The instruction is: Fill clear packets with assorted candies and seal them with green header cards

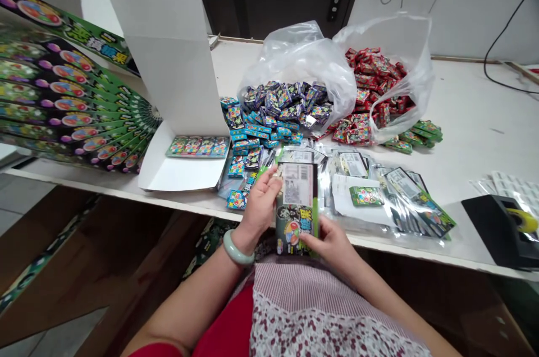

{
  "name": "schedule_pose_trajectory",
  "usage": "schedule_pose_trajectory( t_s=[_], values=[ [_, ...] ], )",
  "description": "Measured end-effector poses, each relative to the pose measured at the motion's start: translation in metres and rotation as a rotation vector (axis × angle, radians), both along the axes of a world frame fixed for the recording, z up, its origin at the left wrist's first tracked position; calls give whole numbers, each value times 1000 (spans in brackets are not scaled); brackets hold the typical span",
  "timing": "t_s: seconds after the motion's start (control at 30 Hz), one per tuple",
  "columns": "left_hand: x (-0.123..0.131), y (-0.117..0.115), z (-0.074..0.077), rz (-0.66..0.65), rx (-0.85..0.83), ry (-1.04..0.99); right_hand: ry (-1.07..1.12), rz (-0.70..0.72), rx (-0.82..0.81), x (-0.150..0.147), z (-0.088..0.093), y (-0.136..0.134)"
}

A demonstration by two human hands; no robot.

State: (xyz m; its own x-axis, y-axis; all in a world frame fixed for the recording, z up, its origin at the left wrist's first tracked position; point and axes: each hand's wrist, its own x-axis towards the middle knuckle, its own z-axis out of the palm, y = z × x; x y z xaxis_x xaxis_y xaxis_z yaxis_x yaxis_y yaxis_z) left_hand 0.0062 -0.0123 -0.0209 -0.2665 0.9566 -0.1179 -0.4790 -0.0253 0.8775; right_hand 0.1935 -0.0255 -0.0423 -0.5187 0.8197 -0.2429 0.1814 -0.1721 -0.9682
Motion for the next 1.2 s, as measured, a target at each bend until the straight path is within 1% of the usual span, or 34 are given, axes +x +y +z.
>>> schedule_pose_trajectory(
  t_s=[0.07, 0.1, 0.13, 0.23, 0.3, 0.33, 0.4, 0.5, 0.53, 0.57, 0.67, 0.73, 0.77, 0.87, 0.9, 1.03, 1.07, 1.13, 1.2],
  values=[
    [-2, -6, 6, -81, 55, 118, 68, 97, -52, 9, 8, 4],
    [-2, -10, 9, -119, 76, 175, 104, 94, -34, 15, 15, 8],
    [-3, -13, 13, -152, 88, 229, 139, 44, 21, 19, 24, 13],
    [-3, -21, 24, -215, 108, 336, 182, -224, 292, 25, 50, 30],
    [-4, -23, 28, -250, 115, 342, 171, -310, 393, 20, 59, 38],
    [-5, -24, 29, -263, 118, 332, 167, -331, 408, 16, 59, 40],
    [-8, -26, 29, -301, 113, 324, 156, -346, 406, 9, 54, 41],
    [-12, -30, 24, -365, 94, 367, 66, -271, 384, 6, 44, 39],
    [-13, -31, 23, -358, 95, 391, 33, -231, 382, 6, 43, 40],
    [-13, -31, 22, -324, 103, 424, 7, -191, 380, 7, 44, 40],
    [-10, -28, 23, -147, 161, 570, -40, -101, 430, 10, 54, 46],
    [-6, -22, 26, -72, 179, 604, -43, -99, 472, 9, 61, 51],
    [-4, -20, 27, -58, 175, 569, -17, -119, 455, 8, 64, 54],
    [-2, -15, 28, -67, 133, 395, 103, -170, 296, 5, 66, 57],
    [-2, -14, 28, -74, 126, 376, 112, -171, 282, 5, 65, 57],
    [-4, -15, 32, -82, 184, 457, 37, -80, 460, 5, 67, 54],
    [-4, -14, 34, -82, 188, 468, 33, -60, 480, 5, 69, 55],
    [-3, -10, 38, -91, 150, 462, 32, -53, 447, 3, 75, 57],
    [-2, -5, 41, -101, 89, 439, 21, -58, 370, 1, 80, 63]
  ],
)
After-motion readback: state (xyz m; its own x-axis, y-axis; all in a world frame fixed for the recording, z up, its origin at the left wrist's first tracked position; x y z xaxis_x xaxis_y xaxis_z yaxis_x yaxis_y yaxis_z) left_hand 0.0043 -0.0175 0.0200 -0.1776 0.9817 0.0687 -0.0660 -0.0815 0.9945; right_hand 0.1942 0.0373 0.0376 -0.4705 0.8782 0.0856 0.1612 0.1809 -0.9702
